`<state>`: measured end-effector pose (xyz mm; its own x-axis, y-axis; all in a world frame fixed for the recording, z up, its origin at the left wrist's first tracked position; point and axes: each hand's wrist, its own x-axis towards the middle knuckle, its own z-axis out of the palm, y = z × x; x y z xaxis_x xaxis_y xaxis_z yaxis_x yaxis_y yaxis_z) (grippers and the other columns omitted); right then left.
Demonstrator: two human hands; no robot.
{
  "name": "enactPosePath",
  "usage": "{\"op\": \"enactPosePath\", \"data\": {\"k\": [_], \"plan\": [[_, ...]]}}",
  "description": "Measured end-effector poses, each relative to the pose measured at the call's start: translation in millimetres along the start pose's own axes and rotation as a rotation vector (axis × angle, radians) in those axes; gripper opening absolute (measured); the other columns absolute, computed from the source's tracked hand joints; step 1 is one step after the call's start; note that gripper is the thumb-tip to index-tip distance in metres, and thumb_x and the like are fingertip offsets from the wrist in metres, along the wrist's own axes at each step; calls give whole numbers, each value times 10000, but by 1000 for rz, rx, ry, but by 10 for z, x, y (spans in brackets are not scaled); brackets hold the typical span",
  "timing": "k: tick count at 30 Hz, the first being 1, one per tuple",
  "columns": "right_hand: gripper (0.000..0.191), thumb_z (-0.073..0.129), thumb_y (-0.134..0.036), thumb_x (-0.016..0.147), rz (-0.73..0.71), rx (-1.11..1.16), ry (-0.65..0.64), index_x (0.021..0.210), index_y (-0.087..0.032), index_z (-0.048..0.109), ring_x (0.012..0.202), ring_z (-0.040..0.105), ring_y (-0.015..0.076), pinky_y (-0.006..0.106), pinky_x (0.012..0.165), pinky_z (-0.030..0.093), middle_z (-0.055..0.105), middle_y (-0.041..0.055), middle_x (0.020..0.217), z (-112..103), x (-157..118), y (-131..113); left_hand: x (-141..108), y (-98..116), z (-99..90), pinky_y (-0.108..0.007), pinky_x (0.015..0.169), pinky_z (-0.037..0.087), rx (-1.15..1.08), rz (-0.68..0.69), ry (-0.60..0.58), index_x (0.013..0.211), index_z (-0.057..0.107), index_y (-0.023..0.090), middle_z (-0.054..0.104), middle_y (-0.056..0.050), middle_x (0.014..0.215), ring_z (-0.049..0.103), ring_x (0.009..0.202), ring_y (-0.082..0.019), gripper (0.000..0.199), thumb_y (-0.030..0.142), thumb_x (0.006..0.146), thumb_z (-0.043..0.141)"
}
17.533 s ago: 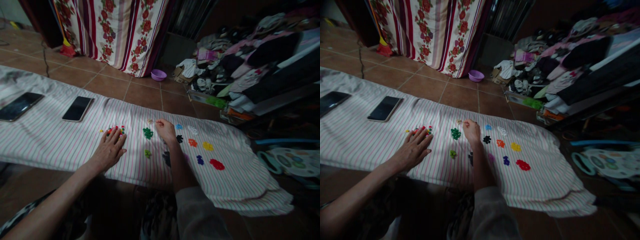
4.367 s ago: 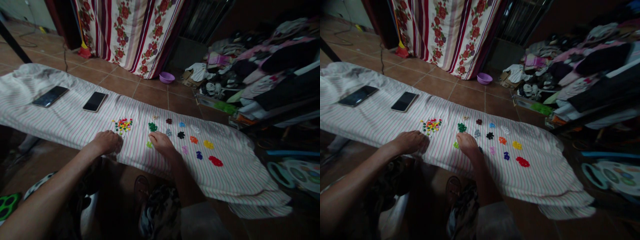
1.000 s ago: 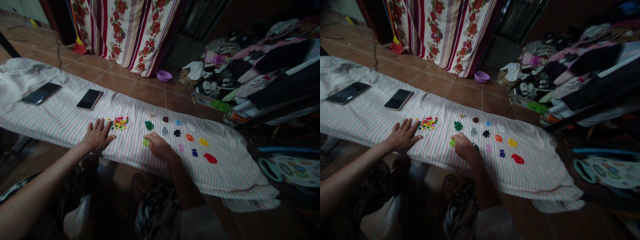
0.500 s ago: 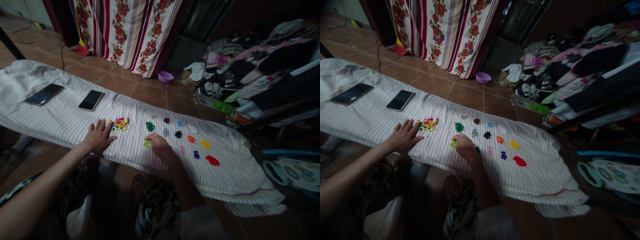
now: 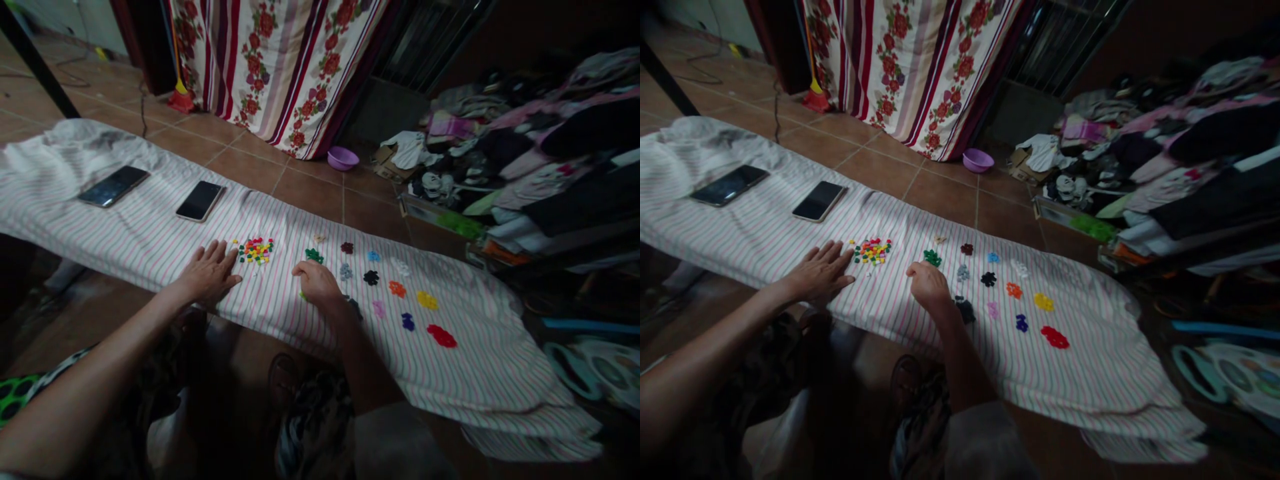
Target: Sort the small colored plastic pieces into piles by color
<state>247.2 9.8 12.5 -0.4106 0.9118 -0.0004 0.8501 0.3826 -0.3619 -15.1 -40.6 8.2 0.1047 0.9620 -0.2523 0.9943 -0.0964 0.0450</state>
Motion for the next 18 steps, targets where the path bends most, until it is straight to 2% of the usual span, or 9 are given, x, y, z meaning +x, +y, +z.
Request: {"op": "enactPosePath", "data": {"k": [8,14,18], "plan": [[353,391,-49,825,-1,22,60,928,-183,700,937,587,174,273,872,423,672,73,967,41,220,-172,-37,-12,-54,-539,1141,185,-41,26,-11,1486,275,140,173,-220,1575,124,1453,-360,667,489,928,380],[371,395,-82,851,-105,82,167,1049,-190,689,965,572,205,334,914,430,662,91,1026,209,424,-277,-13,-9,-23,-574,1125,193,-47,33,6,1479,286,126,193,-241,1563,136,1445,-385,668,475,919,390],[387,389,-90,865,-153,97,183,1096,-199,680,1003,536,223,365,938,415,644,94,1083,289,527,-389,9,8,14,-591,1115,196,-47,27,29,1477,282,118,192,-255,1559,133,1441,-401,663,450,915,400]]}}
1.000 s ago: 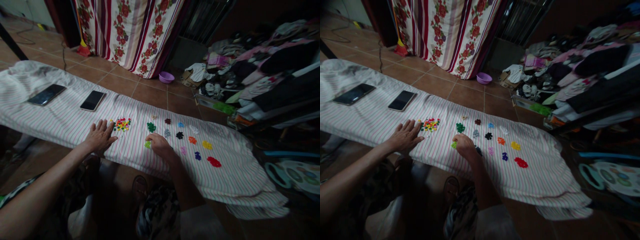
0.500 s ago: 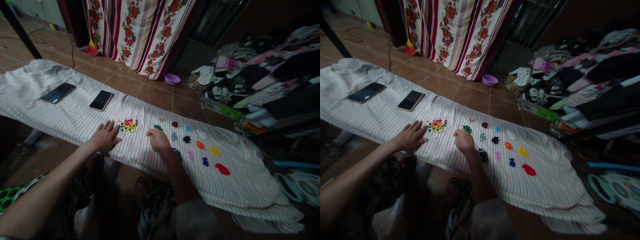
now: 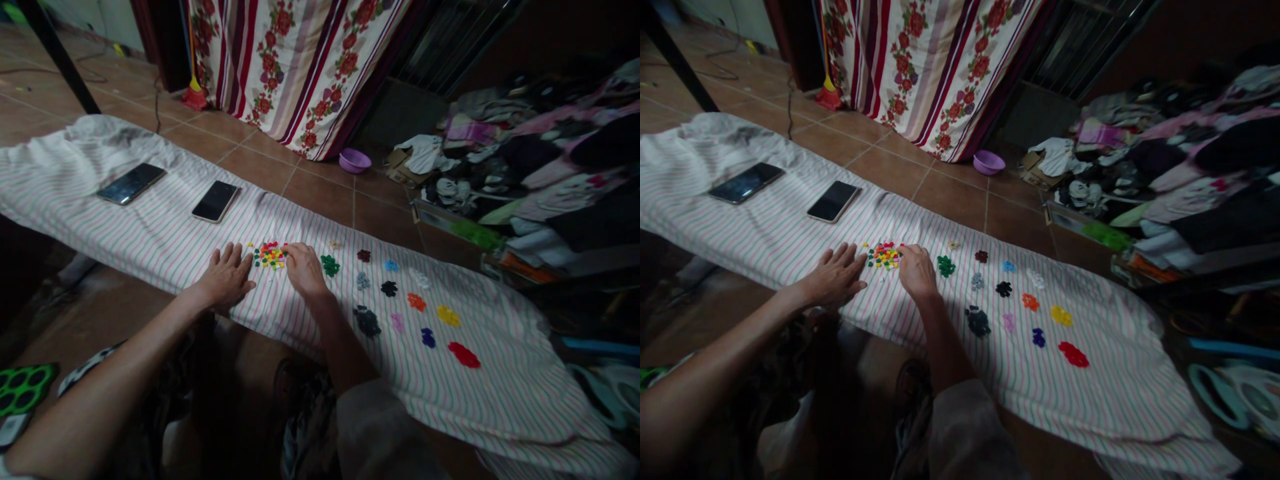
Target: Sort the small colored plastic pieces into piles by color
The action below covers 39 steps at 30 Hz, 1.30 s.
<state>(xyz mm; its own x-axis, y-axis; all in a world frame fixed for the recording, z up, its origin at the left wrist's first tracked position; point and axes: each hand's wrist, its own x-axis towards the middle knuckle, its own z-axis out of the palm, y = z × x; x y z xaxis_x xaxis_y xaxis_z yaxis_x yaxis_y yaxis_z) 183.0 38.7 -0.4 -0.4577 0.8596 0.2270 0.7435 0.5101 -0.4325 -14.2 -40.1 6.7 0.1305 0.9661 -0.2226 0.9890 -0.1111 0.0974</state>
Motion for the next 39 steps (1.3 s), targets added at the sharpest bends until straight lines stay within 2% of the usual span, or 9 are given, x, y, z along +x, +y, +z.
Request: {"op": "enactPosePath", "data": {"k": [6,14,19,24,29,39], "plan": [[373,384,-106,888,-35,-25,-19,1097,-189,682,1046,478,241,375,960,379,639,92,1138,119,123,-134,-6,7,-1,-597,1113,195,-8,9,2,1484,263,109,185,-262,1559,109,1440,-416,680,465,919,388],[286,403,-161,919,-30,-27,-12,971,-201,681,978,500,228,383,938,363,676,77,1032,254,232,-175,-38,5,-11,-590,1101,224,5,23,41,1471,295,131,240,-245,1548,162,1436,-399,667,477,911,403],[240,433,-168,911,23,-42,18,906,-207,670,941,509,226,367,905,366,681,78,972,270,265,-198,-50,16,-50,-586,1110,214,-6,25,18,1470,297,111,225,-256,1549,149,1435,-410,659,449,914,405],[213,453,-162,888,12,-49,52,865,-215,658,899,515,223,367,877,367,683,66,924,294,282,-174,-49,-1,-39,-613,1100,214,-36,42,46,1462,307,117,225,-259,1547,156,1436,-407,650,448,911,402],[173,473,-180,889,52,-60,39,850,-218,637,877,523,218,360,855,370,681,62,912,278,285,-174,-44,-6,-22,-593,1106,215,-11,39,33,1468,298,116,219,-253,1552,143,1437,-409,656,447,912,405],[189,467,-186,880,50,26,61,937,-210,646,925,561,208,358,894,384,678,58,934,265,289,-151,-32,-19,4,-604,1097,219,-22,40,49,1462,307,130,235,-253,1547,163,1437,-398,648,451,908,406]]}}
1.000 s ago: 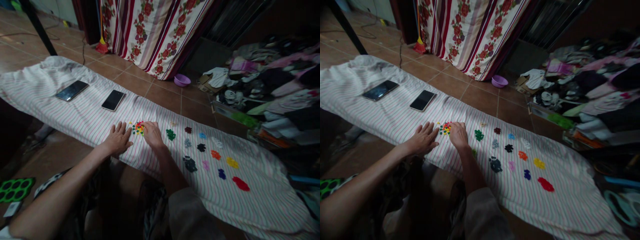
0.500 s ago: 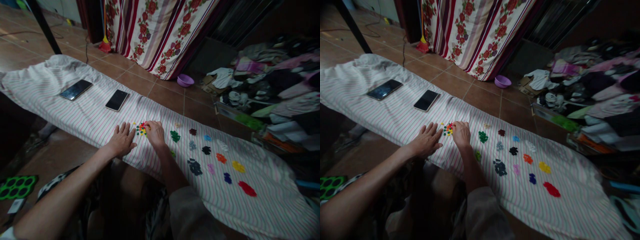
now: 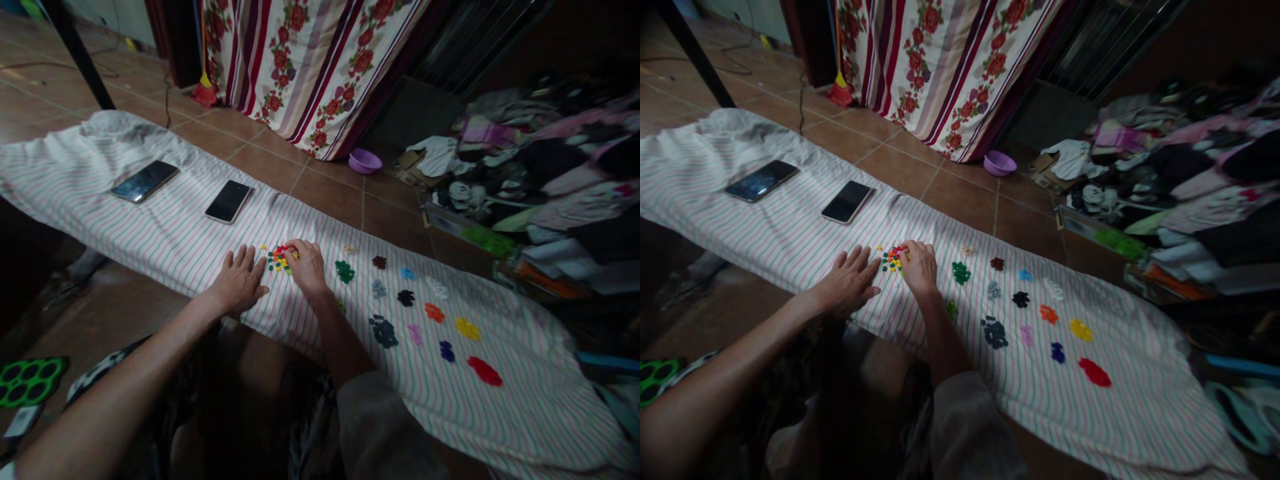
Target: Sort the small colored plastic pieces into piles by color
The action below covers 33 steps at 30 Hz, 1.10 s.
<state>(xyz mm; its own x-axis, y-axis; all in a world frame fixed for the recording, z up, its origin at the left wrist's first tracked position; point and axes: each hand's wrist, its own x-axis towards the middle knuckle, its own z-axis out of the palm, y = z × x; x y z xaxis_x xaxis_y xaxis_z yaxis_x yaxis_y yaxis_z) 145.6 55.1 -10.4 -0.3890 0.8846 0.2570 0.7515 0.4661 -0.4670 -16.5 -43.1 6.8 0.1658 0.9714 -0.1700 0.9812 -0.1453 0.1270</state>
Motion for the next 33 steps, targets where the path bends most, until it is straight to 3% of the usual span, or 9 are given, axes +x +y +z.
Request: {"op": "enactPosePath", "data": {"k": [10,20,28,33], "plan": [[227,479,-179,836,58,178,96,939,-215,677,790,585,148,275,749,469,608,45,949,-110,-78,39,7,19,-6,-593,1118,196,5,-12,-25,1479,286,117,198,-260,1555,118,1439,-413,664,456,919,400],[232,480,-144,827,9,159,73,928,-189,683,759,562,132,258,774,472,565,48,942,-197,-196,221,5,12,-7,-584,1123,188,30,-16,-39,1481,281,116,192,-256,1559,117,1442,-406,658,455,927,388],[185,513,-161,810,37,168,182,843,-192,692,726,565,135,278,749,495,574,50,904,-398,-268,507,20,-21,69,-580,1118,206,69,-4,-17,1478,295,117,210,-252,1555,138,1441,-398,655,468,931,372],[229,499,-192,799,114,192,284,886,-186,711,743,599,160,310,763,513,632,72,927,-545,-266,770,31,-27,110,-582,1119,205,86,-20,2,1475,308,123,219,-245,1555,145,1441,-396,645,455,927,386]]}}
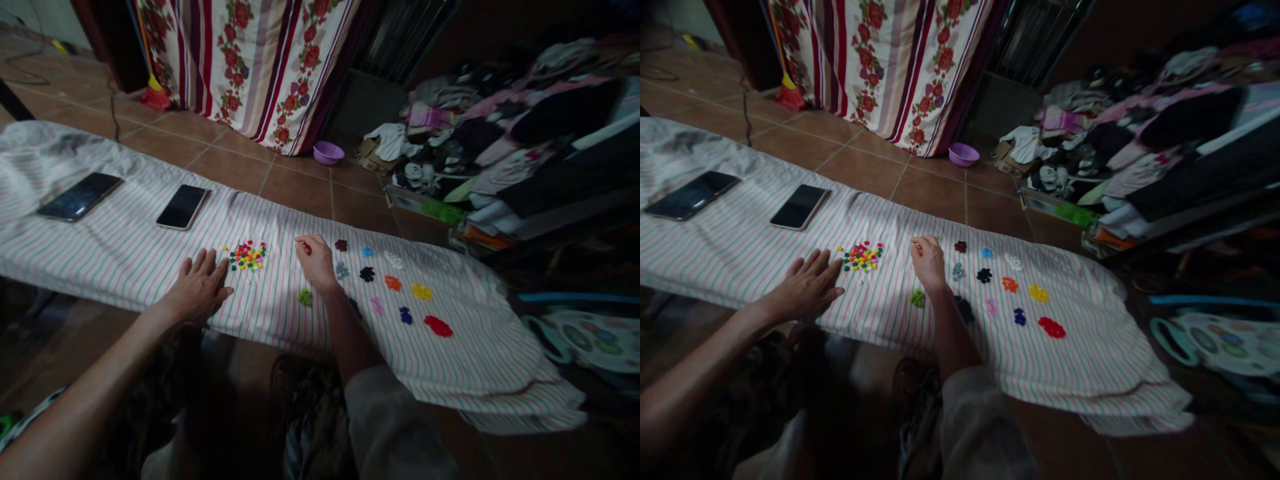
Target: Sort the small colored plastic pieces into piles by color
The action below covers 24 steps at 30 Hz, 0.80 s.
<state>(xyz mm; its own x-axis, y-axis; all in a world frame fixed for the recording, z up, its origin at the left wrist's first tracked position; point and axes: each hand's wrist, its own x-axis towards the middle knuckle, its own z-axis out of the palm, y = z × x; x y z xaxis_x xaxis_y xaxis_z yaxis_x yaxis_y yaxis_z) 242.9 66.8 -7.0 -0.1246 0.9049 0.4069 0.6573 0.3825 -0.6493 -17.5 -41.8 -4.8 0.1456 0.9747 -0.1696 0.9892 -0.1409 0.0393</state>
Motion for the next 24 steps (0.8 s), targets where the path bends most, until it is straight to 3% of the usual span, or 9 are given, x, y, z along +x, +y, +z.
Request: {"op": "enactPosePath", "data": {"k": [4,12,24], "plan": [[274,481,-217,802,77,-18,107,933,-200,720,915,632,212,371,877,500,691,77,947,-75,54,286,-1,19,-7,-579,1119,212,8,-8,7,1471,318,123,242,-237,1551,159,1440,-392,639,453,927,380],[337,530,-327,789,374,89,191,1037,-177,702,983,655,238,404,936,486,719,92,1030,-67,114,801,-15,46,-30,-585,1115,224,17,0,5,1462,330,102,250,-256,1540,160,1435,-405,628,431,930,387],[436,484,-240,757,442,206,124,1149,-167,663,1089,638,232,411,986,464,698,100,1129,10,182,843,-15,46,-32,-591,1117,216,13,11,9,1466,321,97,232,-264,1543,143,1436,-411,628,429,935,372]]}}
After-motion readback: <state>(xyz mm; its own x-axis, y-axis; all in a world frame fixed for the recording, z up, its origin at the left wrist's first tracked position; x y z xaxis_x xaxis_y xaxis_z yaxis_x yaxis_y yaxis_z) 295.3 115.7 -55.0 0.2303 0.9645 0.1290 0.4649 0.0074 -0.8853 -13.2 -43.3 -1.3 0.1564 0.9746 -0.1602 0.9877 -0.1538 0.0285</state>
